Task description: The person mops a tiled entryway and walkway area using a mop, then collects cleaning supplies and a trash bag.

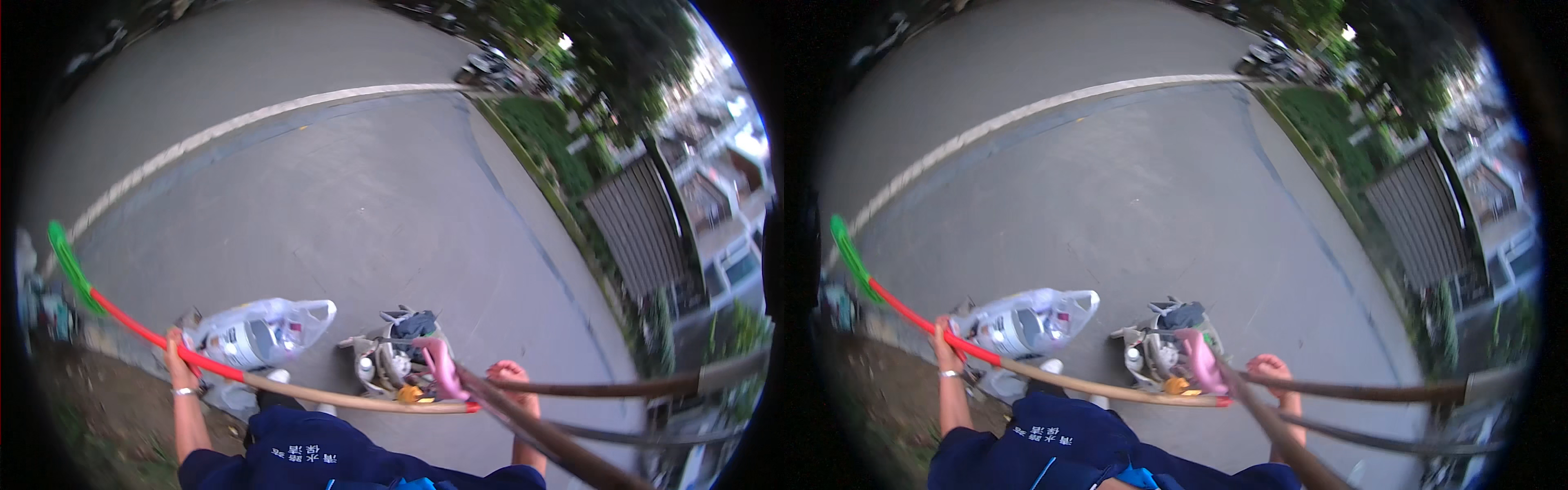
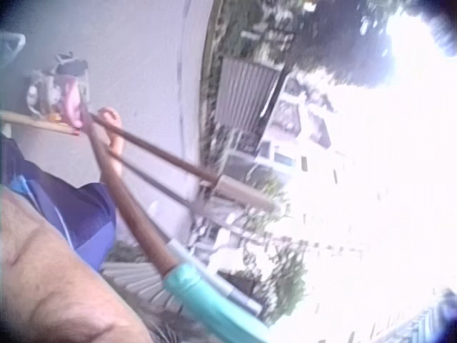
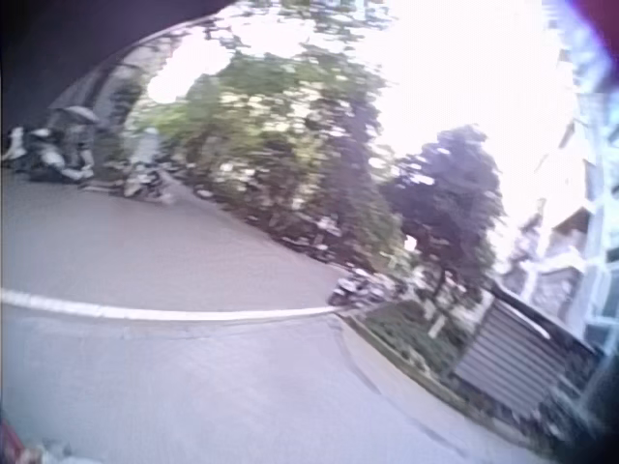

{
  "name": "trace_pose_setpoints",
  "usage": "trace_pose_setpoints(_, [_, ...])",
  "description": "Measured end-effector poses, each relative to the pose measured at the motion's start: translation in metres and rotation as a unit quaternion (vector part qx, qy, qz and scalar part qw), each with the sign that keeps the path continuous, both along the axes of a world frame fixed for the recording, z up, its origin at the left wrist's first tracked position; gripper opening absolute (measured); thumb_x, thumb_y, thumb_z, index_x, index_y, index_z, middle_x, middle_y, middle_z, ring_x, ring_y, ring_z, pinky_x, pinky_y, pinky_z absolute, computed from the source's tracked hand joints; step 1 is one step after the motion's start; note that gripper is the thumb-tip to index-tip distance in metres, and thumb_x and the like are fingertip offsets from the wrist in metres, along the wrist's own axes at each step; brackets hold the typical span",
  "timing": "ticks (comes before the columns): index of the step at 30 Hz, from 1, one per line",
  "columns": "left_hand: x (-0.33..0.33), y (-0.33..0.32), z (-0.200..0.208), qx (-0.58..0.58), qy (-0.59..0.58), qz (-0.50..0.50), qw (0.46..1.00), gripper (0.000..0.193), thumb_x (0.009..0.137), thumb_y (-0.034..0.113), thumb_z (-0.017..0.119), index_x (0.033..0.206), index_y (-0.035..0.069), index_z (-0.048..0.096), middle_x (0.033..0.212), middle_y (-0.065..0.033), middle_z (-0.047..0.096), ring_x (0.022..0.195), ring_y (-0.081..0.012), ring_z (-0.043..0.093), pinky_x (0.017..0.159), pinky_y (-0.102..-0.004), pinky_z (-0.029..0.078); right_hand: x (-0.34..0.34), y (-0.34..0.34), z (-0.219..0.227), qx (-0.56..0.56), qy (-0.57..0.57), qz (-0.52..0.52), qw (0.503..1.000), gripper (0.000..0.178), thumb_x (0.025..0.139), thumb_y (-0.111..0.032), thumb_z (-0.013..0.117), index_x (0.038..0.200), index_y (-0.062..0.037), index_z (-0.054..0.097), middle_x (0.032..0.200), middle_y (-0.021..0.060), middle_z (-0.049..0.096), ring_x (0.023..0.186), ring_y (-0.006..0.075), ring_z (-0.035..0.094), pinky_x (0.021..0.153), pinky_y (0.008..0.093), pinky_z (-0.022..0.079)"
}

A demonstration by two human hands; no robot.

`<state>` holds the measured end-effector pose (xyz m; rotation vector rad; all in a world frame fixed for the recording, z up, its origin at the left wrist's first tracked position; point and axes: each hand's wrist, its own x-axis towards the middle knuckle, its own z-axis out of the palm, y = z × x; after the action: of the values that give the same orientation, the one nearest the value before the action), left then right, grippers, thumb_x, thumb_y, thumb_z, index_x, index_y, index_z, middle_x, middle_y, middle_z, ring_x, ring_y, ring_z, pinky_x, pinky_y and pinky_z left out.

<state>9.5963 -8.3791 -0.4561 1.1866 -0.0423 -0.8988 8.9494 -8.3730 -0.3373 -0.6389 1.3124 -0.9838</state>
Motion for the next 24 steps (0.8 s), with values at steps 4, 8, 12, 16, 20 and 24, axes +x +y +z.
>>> trace_pose_setpoints(4, [0.004, 0.019, -0.018, 0.014, -0.036, 0.042, 0.998, 0.013, 0.078, 0.021, 0.045, 0.084, 0.010, 0.049, 0.064, 0.0022, 0.046, 0.052, -0.0056, 0.043, 0.042, -0.0183, 0.034, 0.032, -0.062, -0.015, 0.096, -0.034, 0.167, 0.981, 0.025, 0.072, -0.016, 0.060, 0.088, 0.0020, 0.053, 0.086, 0.0134, 0.057, 0.081, 0.0208, 0.056, 0.075, 0.0320, 0.045])
trace_pose_setpoints(8, [0.009, 0.047, -0.041, 0.043, -0.042, 0.115, 0.992, 0.013, 0.074, 0.018, 0.048, 0.083, 0.009, 0.049, 0.064, 0.0013, 0.046, 0.050, -0.0064, 0.042, 0.042, -0.0177, 0.034, 0.052, -0.097, -0.033, 0.147, 0.174, 0.412, 0.882, 0.036, 0.073, -0.033, 0.058, 0.088, -0.0003, 0.059, 0.081, 0.0063, 0.058, 0.076, 0.0125, 0.051, 0.070, 0.0247, 0.040])
trace_pose_setpoints(12, [0.021, 0.070, -0.067, 0.062, -0.007, 0.153, 0.986, 0.014, 0.069, 0.015, 0.050, 0.082, 0.010, 0.051, 0.064, 0.0008, 0.046, 0.049, -0.0071, 0.042, 0.042, -0.0182, 0.034, 0.093, -0.105, -0.042, 0.155, 0.274, 0.630, 0.710, 0.040, 0.070, -0.035, 0.061, 0.090, -0.0002, 0.057, 0.079, 0.0041, 0.057, 0.077, 0.0109, 0.050, 0.070, 0.0242, 0.039])
trace_pose_setpoints(16, [0.027, 0.055, -0.081, 0.055, -0.001, 0.141, 0.989, 0.013, 0.070, 0.016, 0.050, 0.081, 0.009, 0.051, 0.062, -0.0002, 0.046, 0.046, -0.0079, 0.042, 0.039, -0.0200, 0.035, 0.101, -0.096, -0.046, 0.188, 0.136, 0.568, 0.789, 0.044, 0.067, -0.025, 0.066, 0.101, -0.0014, 0.051, 0.092, 0.0079, 0.055, 0.088, 0.0164, 0.050, 0.080, 0.0286, 0.038])
trace_pose_setpoints(20, [0.036, 0.050, -0.084, 0.090, 0.027, 0.131, 0.987, 0.015, 0.070, 0.018, 0.050, 0.082, 0.010, 0.051, 0.059, 0.0009, 0.045, 0.042, -0.0081, 0.041, 0.034, -0.0201, 0.033, 0.173, -0.068, 0.024, 0.127, 0.113, 0.459, 0.872, 0.048, 0.067, -0.027, 0.065, 0.104, -0.0012, 0.048, 0.100, 0.0079, 0.051, 0.092, 0.0164, 0.047, 0.083, 0.0293, 0.036])
trace_pose_setpoints(24, [0.037, 0.032, -0.078, 0.078, 0.039, 0.120, 0.989, 0.014, 0.071, 0.017, 0.049, 0.083, 0.010, 0.051, 0.057, 0.0008, 0.045, 0.042, -0.0085, 0.041, 0.034, -0.0202, 0.033, 0.213, -0.056, 0.058, 0.111, 0.082, 0.342, 0.929, 0.049, 0.069, -0.024, 0.062, 0.108, 0.0005, 0.043, 0.102, 0.0101, 0.050, 0.093, 0.0191, 0.047, 0.082, 0.0318, 0.037])
